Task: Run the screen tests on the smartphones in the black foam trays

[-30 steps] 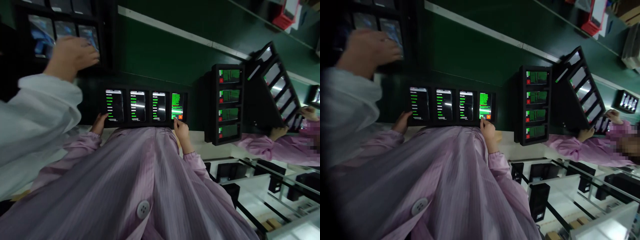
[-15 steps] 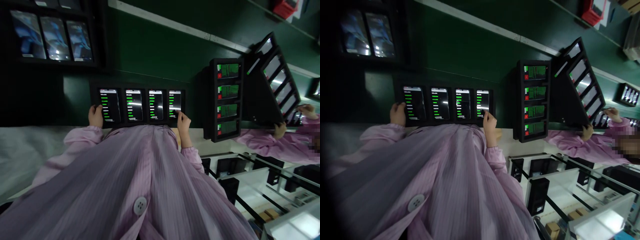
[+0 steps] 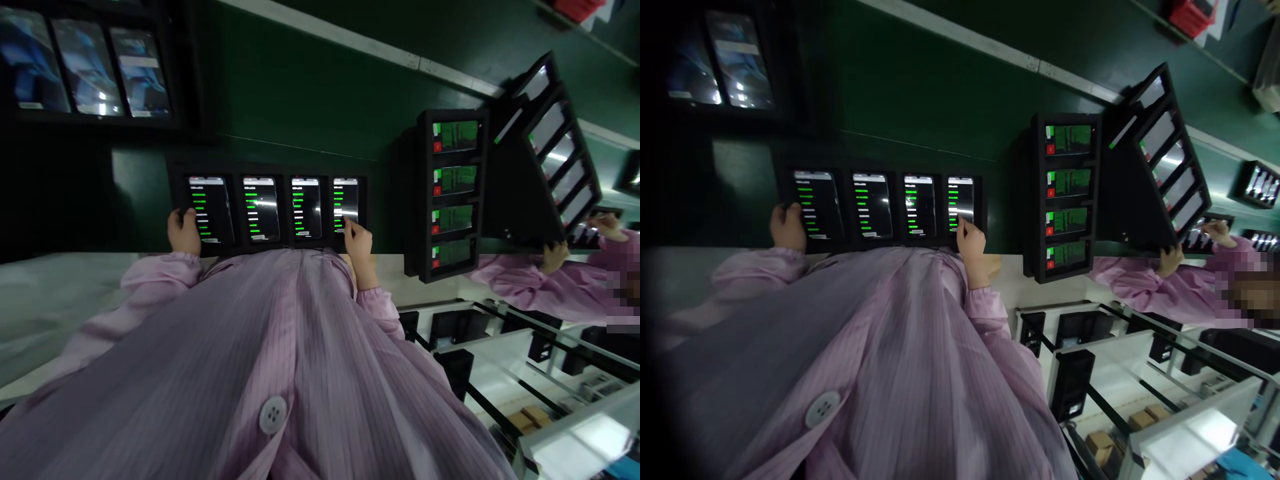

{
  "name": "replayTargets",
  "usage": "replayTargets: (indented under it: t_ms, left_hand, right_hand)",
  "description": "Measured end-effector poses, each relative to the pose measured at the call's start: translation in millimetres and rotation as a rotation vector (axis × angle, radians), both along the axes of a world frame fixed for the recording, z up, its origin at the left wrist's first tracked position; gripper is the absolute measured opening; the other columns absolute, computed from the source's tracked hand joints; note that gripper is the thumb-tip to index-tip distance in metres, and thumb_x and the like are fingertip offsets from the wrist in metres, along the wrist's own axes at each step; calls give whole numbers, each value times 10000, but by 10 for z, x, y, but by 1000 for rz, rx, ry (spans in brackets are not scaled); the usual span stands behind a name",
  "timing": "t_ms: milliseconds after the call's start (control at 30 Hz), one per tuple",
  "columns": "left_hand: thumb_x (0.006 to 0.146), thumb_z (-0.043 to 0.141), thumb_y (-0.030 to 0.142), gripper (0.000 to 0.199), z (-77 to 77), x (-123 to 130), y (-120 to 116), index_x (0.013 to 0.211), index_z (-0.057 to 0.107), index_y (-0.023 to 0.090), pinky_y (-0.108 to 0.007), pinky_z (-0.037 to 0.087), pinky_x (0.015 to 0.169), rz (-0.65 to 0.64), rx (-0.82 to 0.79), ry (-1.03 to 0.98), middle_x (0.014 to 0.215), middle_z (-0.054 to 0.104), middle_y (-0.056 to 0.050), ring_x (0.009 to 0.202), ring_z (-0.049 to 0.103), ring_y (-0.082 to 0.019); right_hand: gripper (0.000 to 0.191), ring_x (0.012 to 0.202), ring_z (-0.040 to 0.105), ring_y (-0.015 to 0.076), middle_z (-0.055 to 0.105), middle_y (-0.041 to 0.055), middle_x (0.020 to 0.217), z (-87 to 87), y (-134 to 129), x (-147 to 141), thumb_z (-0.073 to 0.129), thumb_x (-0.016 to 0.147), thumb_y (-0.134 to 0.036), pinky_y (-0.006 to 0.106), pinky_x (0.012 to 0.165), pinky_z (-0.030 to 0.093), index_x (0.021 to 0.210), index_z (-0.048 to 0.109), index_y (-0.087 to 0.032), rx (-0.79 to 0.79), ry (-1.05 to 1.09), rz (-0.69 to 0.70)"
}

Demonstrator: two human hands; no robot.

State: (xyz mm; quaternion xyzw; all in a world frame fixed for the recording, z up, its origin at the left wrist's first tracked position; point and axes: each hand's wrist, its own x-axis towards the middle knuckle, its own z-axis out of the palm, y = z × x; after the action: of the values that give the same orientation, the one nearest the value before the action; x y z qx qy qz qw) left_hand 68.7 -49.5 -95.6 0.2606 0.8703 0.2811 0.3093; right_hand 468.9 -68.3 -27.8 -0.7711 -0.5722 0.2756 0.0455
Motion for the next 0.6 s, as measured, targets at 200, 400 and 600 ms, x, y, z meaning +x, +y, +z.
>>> replayTargets:
  t_ms: [200,400,600]
  left_hand:
    - [955,555,177,96,126,71,64,1042,596,166,-393,462,1193,80,-44,-43,1100,685,-55,1177,625,-212]
    - [973,536,167,81,98,65,57,1041,579,163,-369,455,1191,82,-36,-35,1118,670,-57,1148,620,-193]
    - [991,543,199,71,28,4,56,1003,603,162,-403,459,1192,34,-26,4,1009,655,-43,1123,611,-203]
  right_hand:
    - [409,1068,797,251,846,119,1181,69,-47,-9,486,1112,-274,278,847,551,1384,788,-232,-48,-52,59]
    - [380,1022,802,239,848,126,1155,105,-73,-38,524,1103,-252,274,840,548,1358,803,-210,-77,-61,58]
    - [389,1021,797,239,851,126,1138,48,-108,-20,520,1091,-230,274,830,540,1354,804,-192,-51,-49,60]
